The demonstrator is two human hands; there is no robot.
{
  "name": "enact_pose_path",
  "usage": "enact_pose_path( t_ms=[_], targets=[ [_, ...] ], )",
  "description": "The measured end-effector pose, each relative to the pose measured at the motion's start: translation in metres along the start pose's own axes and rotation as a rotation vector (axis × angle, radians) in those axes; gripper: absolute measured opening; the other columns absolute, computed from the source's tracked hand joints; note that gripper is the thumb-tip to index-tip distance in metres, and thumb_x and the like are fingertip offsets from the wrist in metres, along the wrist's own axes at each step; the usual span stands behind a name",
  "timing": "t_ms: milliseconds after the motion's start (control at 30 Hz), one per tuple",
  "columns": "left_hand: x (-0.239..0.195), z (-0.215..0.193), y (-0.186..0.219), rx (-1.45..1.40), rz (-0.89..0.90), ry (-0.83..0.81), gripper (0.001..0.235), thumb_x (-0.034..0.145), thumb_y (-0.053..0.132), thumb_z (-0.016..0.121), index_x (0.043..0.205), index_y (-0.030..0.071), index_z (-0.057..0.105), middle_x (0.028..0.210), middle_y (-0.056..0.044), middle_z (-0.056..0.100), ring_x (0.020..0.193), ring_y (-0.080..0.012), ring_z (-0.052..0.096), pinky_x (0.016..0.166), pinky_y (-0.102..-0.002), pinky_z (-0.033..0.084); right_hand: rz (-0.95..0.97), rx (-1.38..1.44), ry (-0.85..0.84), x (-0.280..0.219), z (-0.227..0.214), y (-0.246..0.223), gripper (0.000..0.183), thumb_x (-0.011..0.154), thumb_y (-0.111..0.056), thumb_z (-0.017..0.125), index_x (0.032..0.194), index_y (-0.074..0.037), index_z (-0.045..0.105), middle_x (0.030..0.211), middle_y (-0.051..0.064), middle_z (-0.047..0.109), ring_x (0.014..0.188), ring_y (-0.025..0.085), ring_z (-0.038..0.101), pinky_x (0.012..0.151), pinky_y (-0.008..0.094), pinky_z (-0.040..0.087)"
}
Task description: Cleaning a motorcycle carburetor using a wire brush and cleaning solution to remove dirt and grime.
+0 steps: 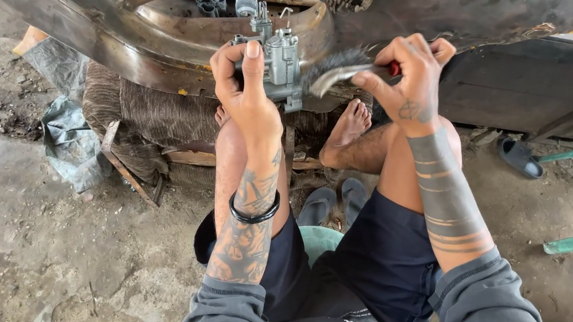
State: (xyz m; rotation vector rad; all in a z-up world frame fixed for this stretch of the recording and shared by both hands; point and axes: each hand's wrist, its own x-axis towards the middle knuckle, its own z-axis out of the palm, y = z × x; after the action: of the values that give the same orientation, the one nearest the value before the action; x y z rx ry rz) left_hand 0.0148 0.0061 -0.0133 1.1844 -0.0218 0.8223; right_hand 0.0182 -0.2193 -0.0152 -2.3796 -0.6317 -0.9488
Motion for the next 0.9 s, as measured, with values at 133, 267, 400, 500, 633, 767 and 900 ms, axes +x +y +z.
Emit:
enact_pose_path(
  t_ms=[133,267,400,500,633,767,900],
  targets=[
    [0.0,-0.001,0.006,0.006,0.067,-0.068,0.026,0.098,0.04,0.06,0.087,0.016,0.06,0.088,0.004,0.052,0.094,-0.0137,0.05,0.099,-0.035,0.04,-0.071,-0.015,0.084,0.0,-0.001,0.001,0.07,0.092,-0.072,0.054,0.08,-0.004,0.062,0.079,0.003,0.056,0.08,0.018,0.051,0.1,0.043,0.027],
    [-0.001,-0.001,0.006,0.016,0.102,-0.085,0.023,0.098,0.037,0.062,0.086,0.018,0.061,0.086,0.005,0.058,0.107,-0.017,0.052,0.11,-0.039,0.038,0.014,-0.163,0.128,0.001,0.007,0.022,0.077,0.095,-0.081,0.041,0.079,-0.009,0.062,0.077,0.001,0.058,0.078,0.017,0.05,0.099,0.043,0.024],
    [0.0,-0.002,0.005,-0.021,0.096,-0.108,0.025,0.098,0.038,0.059,0.087,0.016,0.061,0.09,0.003,0.057,0.106,-0.0176,0.052,0.108,-0.039,0.038,-0.075,-0.062,0.133,0.003,-0.003,0.004,0.078,0.092,-0.079,0.04,0.076,-0.007,0.063,0.077,0.002,0.061,0.077,0.017,0.053,0.101,0.043,0.024],
    [0.0,-0.002,0.001,-0.048,0.081,-0.163,0.025,0.095,0.037,0.059,0.083,0.015,0.061,0.093,0.001,0.056,0.11,-0.0191,0.054,0.099,-0.037,0.042,0.041,-0.009,0.065,0.0,0.0,0.008,0.075,0.091,-0.08,0.043,0.077,-0.009,0.061,0.076,0.0,0.055,0.072,0.013,0.047,0.096,0.04,0.025],
    [0.002,-0.002,-0.007,-0.476,-0.062,-0.276,0.027,0.093,0.035,0.064,0.088,0.009,0.064,0.11,-0.007,0.056,0.092,-0.019,0.059,0.076,-0.037,0.051,0.108,-0.006,0.151,-0.001,-0.002,0.018,0.075,0.093,-0.081,0.044,0.077,-0.01,0.059,0.076,-0.001,0.054,0.074,0.013,0.043,0.096,0.039,0.026],
    [0.001,0.0,-0.001,-0.549,-0.085,-0.364,0.03,0.092,0.036,0.06,0.088,0.006,0.063,0.115,-0.011,0.057,0.097,-0.0222,0.059,0.084,-0.04,0.048,0.008,0.153,0.123,0.001,-0.011,-0.013,0.074,0.092,-0.077,0.041,0.077,-0.006,0.058,0.08,0.003,0.06,0.079,0.015,0.042,0.095,0.039,0.028],
    [-0.001,0.0,-0.002,-0.649,-0.138,-0.39,0.032,0.089,0.038,0.062,0.09,0.006,0.061,0.117,-0.013,0.057,0.099,-0.0252,0.059,0.085,-0.042,0.049,0.191,0.114,0.033,0.002,-0.003,0.001,0.075,0.093,-0.082,0.04,0.074,-0.011,0.055,0.076,-0.003,0.052,0.072,0.01,0.04,0.094,0.039,0.025]
  ],
)
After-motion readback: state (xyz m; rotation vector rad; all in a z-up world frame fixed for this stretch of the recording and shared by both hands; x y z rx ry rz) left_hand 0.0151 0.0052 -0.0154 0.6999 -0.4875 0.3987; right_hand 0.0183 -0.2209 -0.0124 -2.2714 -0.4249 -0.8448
